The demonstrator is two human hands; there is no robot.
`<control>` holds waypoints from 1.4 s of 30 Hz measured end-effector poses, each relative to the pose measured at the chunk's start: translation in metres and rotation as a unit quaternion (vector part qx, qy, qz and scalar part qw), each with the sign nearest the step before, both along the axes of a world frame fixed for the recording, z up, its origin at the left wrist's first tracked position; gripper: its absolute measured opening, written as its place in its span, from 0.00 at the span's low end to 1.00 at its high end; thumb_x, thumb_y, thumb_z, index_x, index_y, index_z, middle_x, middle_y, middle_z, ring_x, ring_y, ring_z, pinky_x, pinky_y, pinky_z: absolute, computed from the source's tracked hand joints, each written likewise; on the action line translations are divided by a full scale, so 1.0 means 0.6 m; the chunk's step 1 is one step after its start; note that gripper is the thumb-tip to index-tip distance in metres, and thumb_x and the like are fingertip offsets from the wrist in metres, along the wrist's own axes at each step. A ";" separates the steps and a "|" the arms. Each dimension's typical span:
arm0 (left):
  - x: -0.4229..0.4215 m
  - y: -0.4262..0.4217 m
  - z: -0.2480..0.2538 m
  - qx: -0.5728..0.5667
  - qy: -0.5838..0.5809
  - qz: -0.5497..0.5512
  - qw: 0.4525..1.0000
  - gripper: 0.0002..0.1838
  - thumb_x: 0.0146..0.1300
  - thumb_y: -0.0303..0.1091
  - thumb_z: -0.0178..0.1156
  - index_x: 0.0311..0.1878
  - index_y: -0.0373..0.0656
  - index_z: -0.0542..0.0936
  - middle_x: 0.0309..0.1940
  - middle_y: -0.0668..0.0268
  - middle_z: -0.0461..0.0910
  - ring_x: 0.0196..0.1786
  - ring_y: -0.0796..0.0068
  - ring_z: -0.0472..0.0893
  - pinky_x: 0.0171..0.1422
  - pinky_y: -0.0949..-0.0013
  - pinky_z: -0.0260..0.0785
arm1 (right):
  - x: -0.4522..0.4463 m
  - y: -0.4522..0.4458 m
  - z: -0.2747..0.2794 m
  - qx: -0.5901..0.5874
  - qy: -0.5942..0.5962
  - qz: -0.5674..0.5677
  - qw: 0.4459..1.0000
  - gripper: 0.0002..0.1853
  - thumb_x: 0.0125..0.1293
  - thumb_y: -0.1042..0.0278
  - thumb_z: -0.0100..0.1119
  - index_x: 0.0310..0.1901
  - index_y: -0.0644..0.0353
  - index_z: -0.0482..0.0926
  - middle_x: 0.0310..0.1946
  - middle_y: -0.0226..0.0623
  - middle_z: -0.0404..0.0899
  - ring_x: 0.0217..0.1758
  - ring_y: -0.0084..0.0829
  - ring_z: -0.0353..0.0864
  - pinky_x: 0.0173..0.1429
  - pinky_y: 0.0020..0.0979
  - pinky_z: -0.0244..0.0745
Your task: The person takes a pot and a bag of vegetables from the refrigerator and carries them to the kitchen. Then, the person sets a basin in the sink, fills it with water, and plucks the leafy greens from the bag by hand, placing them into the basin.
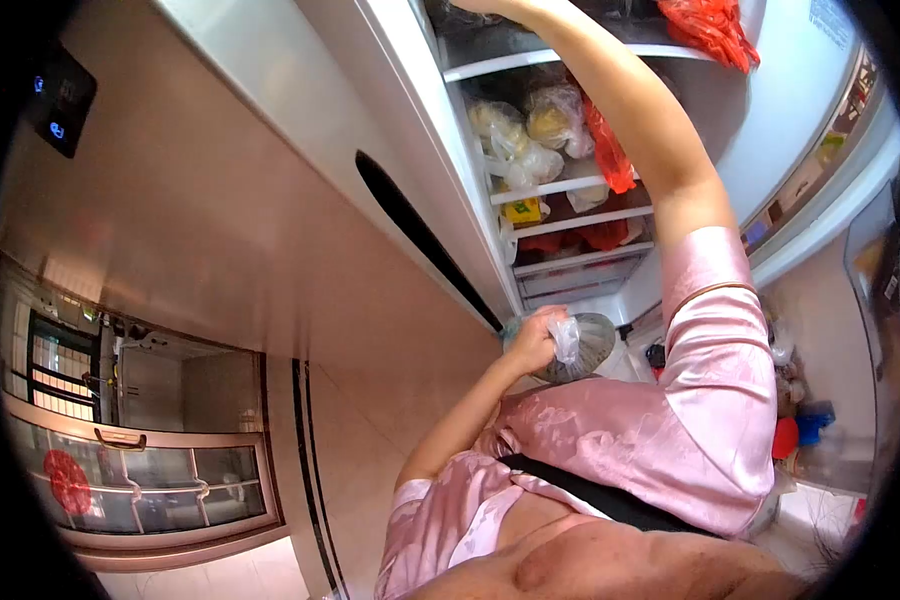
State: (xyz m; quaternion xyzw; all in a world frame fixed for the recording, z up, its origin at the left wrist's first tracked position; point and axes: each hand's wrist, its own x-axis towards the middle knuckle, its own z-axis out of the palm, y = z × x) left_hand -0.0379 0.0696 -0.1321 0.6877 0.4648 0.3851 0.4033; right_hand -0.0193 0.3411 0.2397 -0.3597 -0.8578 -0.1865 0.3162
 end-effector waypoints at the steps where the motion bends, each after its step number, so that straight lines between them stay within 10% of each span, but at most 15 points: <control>1: 0.002 -0.002 -0.001 -0.006 -0.002 -0.003 1.000 0.06 0.50 0.29 0.58 0.32 0.40 0.78 0.40 0.55 0.79 0.54 0.52 0.74 0.58 0.60 0.66 | 0.021 -0.019 -0.009 0.016 -0.006 0.031 0.999 0.12 0.56 0.61 0.54 0.33 0.60 0.81 0.46 0.48 0.76 0.55 0.44 0.71 0.60 0.40 0.62; 9: 0.014 -0.016 -0.017 -0.002 0.012 -0.044 0.999 0.07 0.48 0.28 0.58 0.33 0.40 0.78 0.38 0.52 0.79 0.54 0.50 0.74 0.57 0.58 0.65 | 0.152 -0.151 -0.204 0.146 0.193 0.219 0.945 0.05 0.54 0.71 0.63 0.32 0.61 0.79 0.43 0.42 0.78 0.54 0.43 0.73 0.54 0.38 0.71; 15: 0.016 -0.041 -0.001 0.010 0.030 -0.097 0.995 0.08 0.47 0.29 0.58 0.33 0.40 0.79 0.40 0.52 0.79 0.54 0.50 0.73 0.58 0.59 0.65 | 0.293 -0.266 -0.472 -0.187 0.235 0.085 0.950 0.09 0.58 0.65 0.58 0.35 0.60 0.79 0.31 0.42 0.79 0.37 0.43 0.77 0.43 0.38 0.72; 22: 0.027 -0.085 -0.008 0.008 0.029 -0.122 0.992 0.10 0.50 0.31 0.59 0.37 0.41 0.80 0.40 0.56 0.80 0.53 0.57 0.74 0.58 0.61 0.65 | 0.360 -0.502 -0.632 -0.521 0.366 -0.034 0.770 0.10 0.59 0.66 0.58 0.35 0.65 0.80 0.25 0.35 0.79 0.29 0.22 0.76 0.36 0.27 0.71; 28: 0.047 -0.136 -0.001 -0.061 -0.018 -0.082 0.995 0.08 0.50 0.29 0.59 0.35 0.40 0.80 0.36 0.60 0.80 0.44 0.67 0.78 0.49 0.67 0.68 | 0.325 -0.616 -0.560 -0.608 0.374 0.067 0.697 0.17 0.58 0.64 0.60 0.47 0.65 0.77 0.40 0.39 0.80 0.43 0.26 0.77 0.48 0.29 0.72; 30: 0.046 -0.143 -0.012 -0.088 -0.039 -0.092 0.991 0.06 0.49 0.26 0.58 0.33 0.38 0.79 0.31 0.63 0.80 0.35 0.73 0.77 0.42 0.69 0.68 | 0.324 -0.649 -0.546 -0.459 0.273 0.121 0.837 0.27 0.52 0.63 0.65 0.55 0.61 0.72 0.53 0.50 0.73 0.57 0.39 0.72 0.61 0.35 0.66; 33: 0.055 -0.171 -0.007 -0.148 -0.096 -0.085 0.981 0.06 0.50 0.25 0.59 0.33 0.38 0.79 0.28 0.68 0.80 0.34 0.78 0.76 0.41 0.71 0.68 | 0.321 -0.681 -0.533 -0.423 0.272 0.124 0.855 0.36 0.50 0.63 0.66 0.61 0.59 0.65 0.62 0.51 0.62 0.66 0.46 0.60 0.68 0.37 0.56; 38: 0.085 -0.210 0.056 -0.106 -0.027 -0.081 0.991 0.08 0.51 0.27 0.62 0.36 0.39 0.80 0.29 0.71 0.79 0.34 0.83 0.74 0.38 0.74 0.67 | 0.337 -0.689 -0.555 -0.393 0.402 0.039 0.826 0.10 0.55 0.71 0.57 0.37 0.65 0.79 0.29 0.44 0.79 0.32 0.38 0.79 0.38 0.33 0.72; 42: 0.118 -0.233 0.048 -0.112 -0.027 -0.041 0.992 0.10 0.52 0.29 0.65 0.38 0.37 0.81 0.28 0.70 0.80 0.32 0.84 0.74 0.38 0.74 0.68 | 0.364 -0.700 -0.554 -0.387 0.451 0.025 0.804 0.07 0.60 0.72 0.53 0.33 0.65 0.78 0.23 0.36 0.77 0.26 0.25 0.76 0.32 0.27 0.70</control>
